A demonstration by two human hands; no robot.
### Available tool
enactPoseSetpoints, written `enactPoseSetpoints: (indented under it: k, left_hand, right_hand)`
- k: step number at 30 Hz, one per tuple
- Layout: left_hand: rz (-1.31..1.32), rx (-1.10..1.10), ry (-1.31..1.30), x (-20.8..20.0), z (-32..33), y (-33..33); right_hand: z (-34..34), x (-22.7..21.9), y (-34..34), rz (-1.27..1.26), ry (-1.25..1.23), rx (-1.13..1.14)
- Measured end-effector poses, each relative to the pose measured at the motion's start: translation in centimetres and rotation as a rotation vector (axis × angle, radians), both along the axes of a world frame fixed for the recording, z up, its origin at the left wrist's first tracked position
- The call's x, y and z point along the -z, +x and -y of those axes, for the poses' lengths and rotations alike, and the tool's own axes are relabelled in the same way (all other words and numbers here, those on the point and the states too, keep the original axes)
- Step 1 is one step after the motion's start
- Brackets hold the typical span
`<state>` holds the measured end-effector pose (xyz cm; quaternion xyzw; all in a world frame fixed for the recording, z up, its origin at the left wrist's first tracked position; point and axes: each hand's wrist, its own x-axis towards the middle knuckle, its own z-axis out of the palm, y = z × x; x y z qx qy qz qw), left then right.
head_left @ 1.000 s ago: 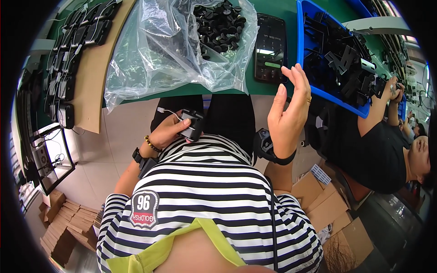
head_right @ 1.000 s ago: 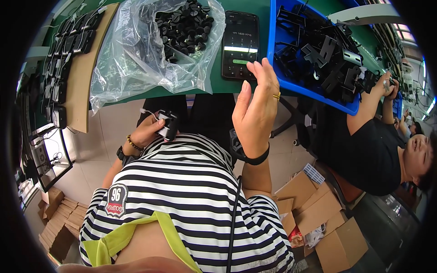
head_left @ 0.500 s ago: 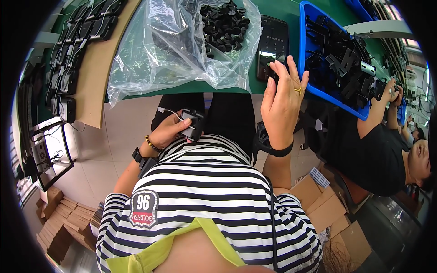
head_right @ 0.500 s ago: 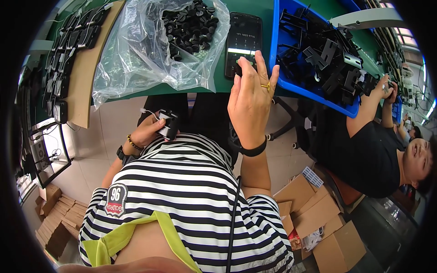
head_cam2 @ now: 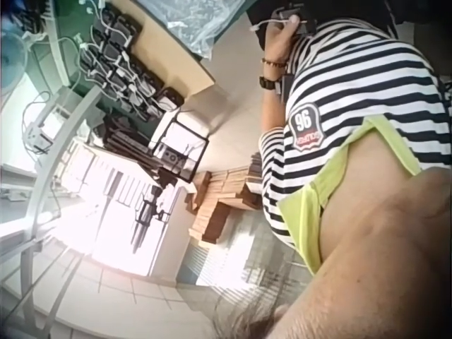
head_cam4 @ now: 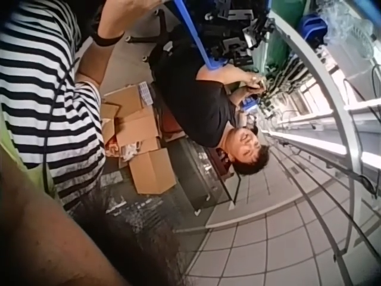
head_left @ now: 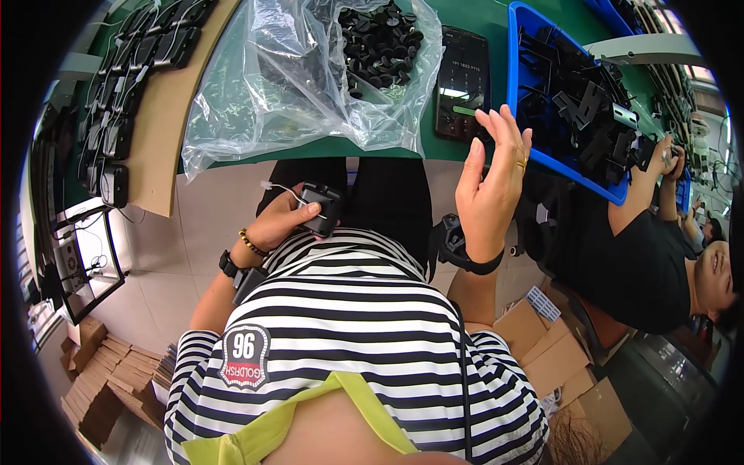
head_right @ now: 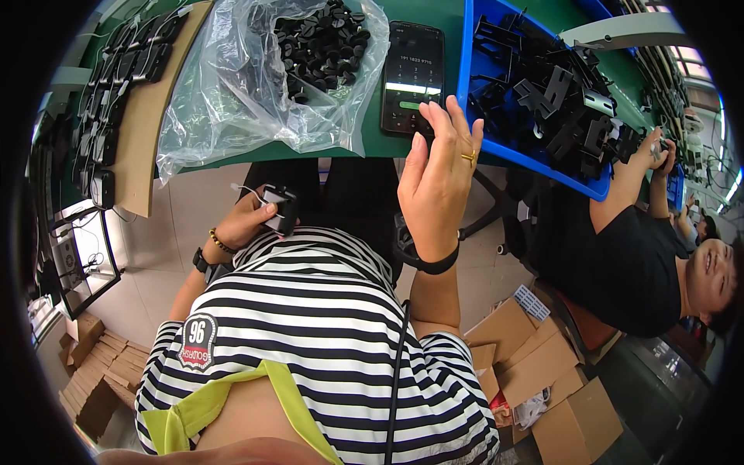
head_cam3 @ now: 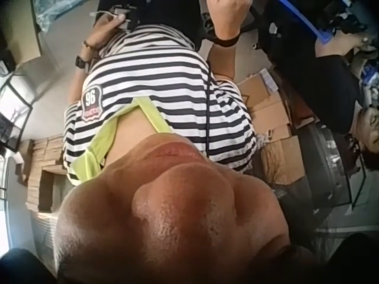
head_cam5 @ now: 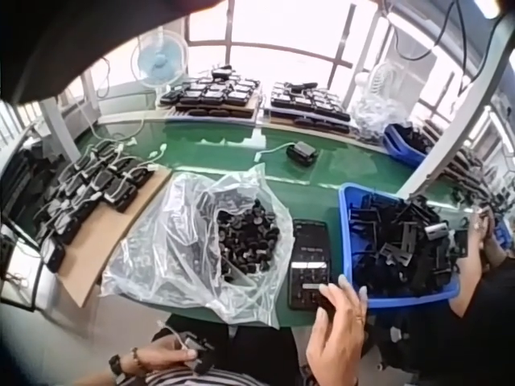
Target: The person picks up a black plastic housing, inserts a small black plug into a hole on its side, and places the assembly onto a cardboard sheet. They then repeat this process with a second and third housing.
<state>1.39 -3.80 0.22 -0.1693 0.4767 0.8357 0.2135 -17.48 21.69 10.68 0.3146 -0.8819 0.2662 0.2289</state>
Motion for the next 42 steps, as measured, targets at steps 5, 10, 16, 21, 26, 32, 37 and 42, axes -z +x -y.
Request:
enactPoseSetpoints:
  k: [5,10,16,21,26,32,37,42]
  left_hand:
    - [-0.014,-0.04,-0.195,-1.2,2.3,1.4]
    - [-0.045,-0.014,-0.264,-5.1,4.1,2.3]
    - [-0.226,-0.237,-0.055,-9.8,3.9,2.3]
    - [-0.281,-0.295,0.179,-11.0,2.5,0.4]
    - [-0.046,-0.071,0.247,-8.4,-2.3,-1.4]
    - [0.053,0.057,0.266,-6.1,-3.9,-0.9]
    - [0.088,0.016,0.221,-6.0,-3.9,-1.1]
    - [0.089,0.019,0.177,-5.5,-2.3,-0.8]
  right_hand:
    - [-0.6,-0.2,-0.2,0.005,-0.08,-0.016]
    - [-1.5,-0.4,-0.3,0.006,-0.155,0.007]
    - [-2.7,-0.2,0.3,-0.032,-0.08,-0.003]
    - [-2.9,-0.1,0.5,-0.029,-0.075,-0.014]
    - [-3.0,0.0,0.3,-0.027,-0.047,-0.027]
    - [-2.1,-0.4,-0.4,-0.067,0.077,-0.017]
    - [-1.1,-0.1,-1.7,-0.097,0.209,0.067]
    - [-0.6,-0.6,-1.8,-0.08,0.349,0.08]
